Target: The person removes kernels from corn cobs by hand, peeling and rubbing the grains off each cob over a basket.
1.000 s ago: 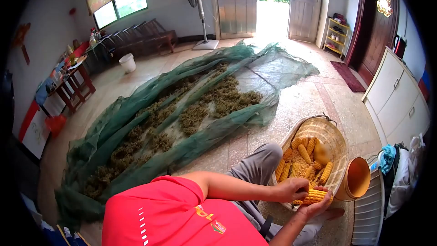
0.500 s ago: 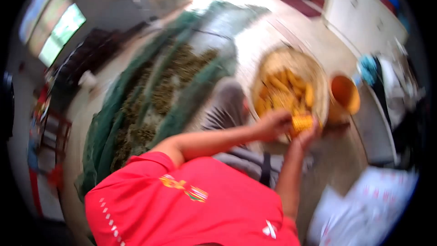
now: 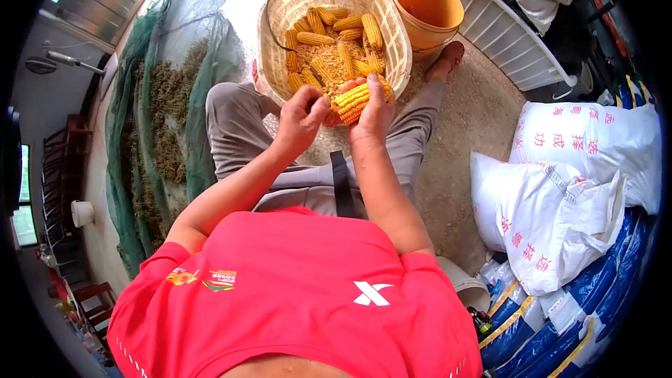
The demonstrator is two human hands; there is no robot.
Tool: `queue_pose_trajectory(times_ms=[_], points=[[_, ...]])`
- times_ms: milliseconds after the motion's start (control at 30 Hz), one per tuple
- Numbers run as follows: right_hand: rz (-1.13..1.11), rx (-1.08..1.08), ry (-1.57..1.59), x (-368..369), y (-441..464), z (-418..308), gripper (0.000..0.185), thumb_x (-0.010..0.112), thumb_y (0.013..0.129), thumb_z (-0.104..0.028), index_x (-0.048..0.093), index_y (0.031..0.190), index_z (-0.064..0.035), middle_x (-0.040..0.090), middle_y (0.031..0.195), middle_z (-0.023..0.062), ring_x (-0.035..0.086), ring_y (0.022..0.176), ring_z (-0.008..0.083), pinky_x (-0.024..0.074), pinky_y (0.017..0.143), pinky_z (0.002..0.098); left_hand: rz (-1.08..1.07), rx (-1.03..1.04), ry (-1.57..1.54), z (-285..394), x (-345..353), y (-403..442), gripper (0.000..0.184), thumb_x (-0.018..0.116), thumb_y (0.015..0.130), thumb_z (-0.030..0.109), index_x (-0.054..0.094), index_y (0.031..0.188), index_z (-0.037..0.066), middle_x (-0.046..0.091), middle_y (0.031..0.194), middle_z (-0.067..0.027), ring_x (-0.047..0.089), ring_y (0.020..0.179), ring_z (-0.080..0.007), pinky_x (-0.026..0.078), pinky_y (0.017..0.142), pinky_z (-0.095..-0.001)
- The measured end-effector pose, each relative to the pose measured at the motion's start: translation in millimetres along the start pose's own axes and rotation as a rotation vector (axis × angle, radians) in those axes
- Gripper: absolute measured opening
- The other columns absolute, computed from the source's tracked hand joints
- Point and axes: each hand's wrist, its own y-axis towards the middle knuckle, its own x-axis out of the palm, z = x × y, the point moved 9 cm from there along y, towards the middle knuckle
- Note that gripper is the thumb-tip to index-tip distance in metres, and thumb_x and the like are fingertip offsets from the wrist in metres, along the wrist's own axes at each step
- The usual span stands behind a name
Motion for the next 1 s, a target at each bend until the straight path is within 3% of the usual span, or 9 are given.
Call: queue_pose_trajectory(times_ms=[167,333,467,600,700,733,767,833,1000], points=[[0.055,-0.046,-0.074,0.2,17.9,2.9,0.025,0.064,0.084,-0.025,0.055,0.089,-0.0022,0.061,0.078,0.0116,0.063,0.071,0.0239,0.0547,0.065,0.0362,0.174,-0.294,-0.202,-75.1,-18.6,33.4,0.020,0.060,0.093,0.020,0.057,0.089,0.001,0.053,0.065,-0.0015,0.049,0.057,-0.0086,0.042,0.051,-0.0260],[-0.128,0.016,-0.178,29.5,33.7,29.0,0.029,0.068,0.085,-0.027,0.053,0.094,-0.0030,0.063,0.081,0.0122,0.063,0.067,0.0207,0.0539,0.058,0.0332,-0.123,-0.482,-0.612,-67.9,21.3,31.4,0.040,0.045,0.099,0.042,0.053,0.107,0.004,0.060,0.088,-0.0066,0.057,0.061,-0.0122,0.047,0.052,-0.0255],[-0.325,0.098,-0.515,36.9,44.3,54.2,0.043,0.058,0.093,-0.039,0.055,0.115,-0.0024,0.059,0.096,0.0036,0.056,0.092,0.0150,0.0440,0.085,0.0279,-0.273,-0.614,-0.528,-94.2,17.4,26.3,0.053,0.047,0.093,0.056,0.054,0.109,0.006,0.062,0.085,-0.0080,0.054,0.053,-0.0134,0.043,0.046,-0.0244],[-0.537,0.039,-1.004,-0.8,84.1,80.4,0.065,0.056,0.087,-0.057,0.056,0.118,-0.0003,0.063,0.107,0.0105,0.058,0.099,0.0211,0.0455,0.086,0.0340,-0.167,-0.673,-0.616,-121.4,-28.5,29.3,0.055,0.045,0.091,0.060,0.056,0.112,0.011,0.064,0.084,-0.0076,0.050,0.055,-0.0118,0.039,0.047,-0.0241],[-0.676,0.101,-1.645,-47.6,80.3,107.2,0.067,0.063,0.081,-0.057,0.056,0.121,-0.0042,0.064,0.109,0.0135,0.061,0.100,0.0266,0.0475,0.083,0.0365,0.038,-0.670,-0.706,-130.5,-70.1,31.6,0.050,0.048,0.092,0.056,0.056,0.115,0.011,0.064,0.087,-0.0088,0.053,0.061,-0.0134,0.043,0.052,-0.0277],[-0.715,0.436,-1.704,-72.3,71.6,127.3,0.067,0.069,0.074,-0.054,0.056,0.125,-0.0109,0.060,0.120,0.0133,0.059,0.109,0.0307,0.0476,0.087,0.0378,0.041,-0.635,-0.737,-131.1,-80.0,32.7,0.049,0.049,0.092,0.056,0.057,0.111,0.011,0.065,0.086,-0.0082,0.056,0.059,-0.0143,0.044,0.051,-0.0279],[-0.718,0.445,-1.704,-78.8,67.4,131.2,0.067,0.069,0.074,-0.054,0.056,0.125,-0.0109,0.060,0.120,0.0133,0.059,0.109,0.0307,0.0476,0.087,0.0378,0.044,-0.601,-0.769,-131.4,-89.3,32.5,0.049,0.051,0.091,0.055,0.059,0.108,0.011,0.066,0.084,-0.0076,0.059,0.058,-0.0153,0.046,0.050,-0.0281],[-0.934,-0.002,-2.222,-57.4,49.5,128.5,0.068,0.071,0.073,-0.053,0.055,0.127,-0.0160,0.055,0.129,0.0113,0.057,0.112,0.0296,0.0479,0.088,0.0390,0.054,-0.604,-0.723,-137.3,-104.9,28.5,0.047,0.051,0.091,0.054,0.060,0.107,0.011,0.066,0.084,-0.0069,0.058,0.058,-0.0150,0.046,0.050,-0.0286],[-1.018,0.108,-2.401,-54.1,50.5,134.6,0.065,0.075,0.063,-0.026,0.056,0.126,-0.0258,0.058,0.116,0.0097,0.060,0.106,0.0296,0.0506,0.084,0.0428,0.033,-0.652,-0.713,-145.0,-113.7,5.4,0.048,0.050,0.092,0.053,0.059,0.110,0.010,0.064,0.080,-0.0063,0.057,0.055,-0.0145,0.044,0.048,-0.0283]])
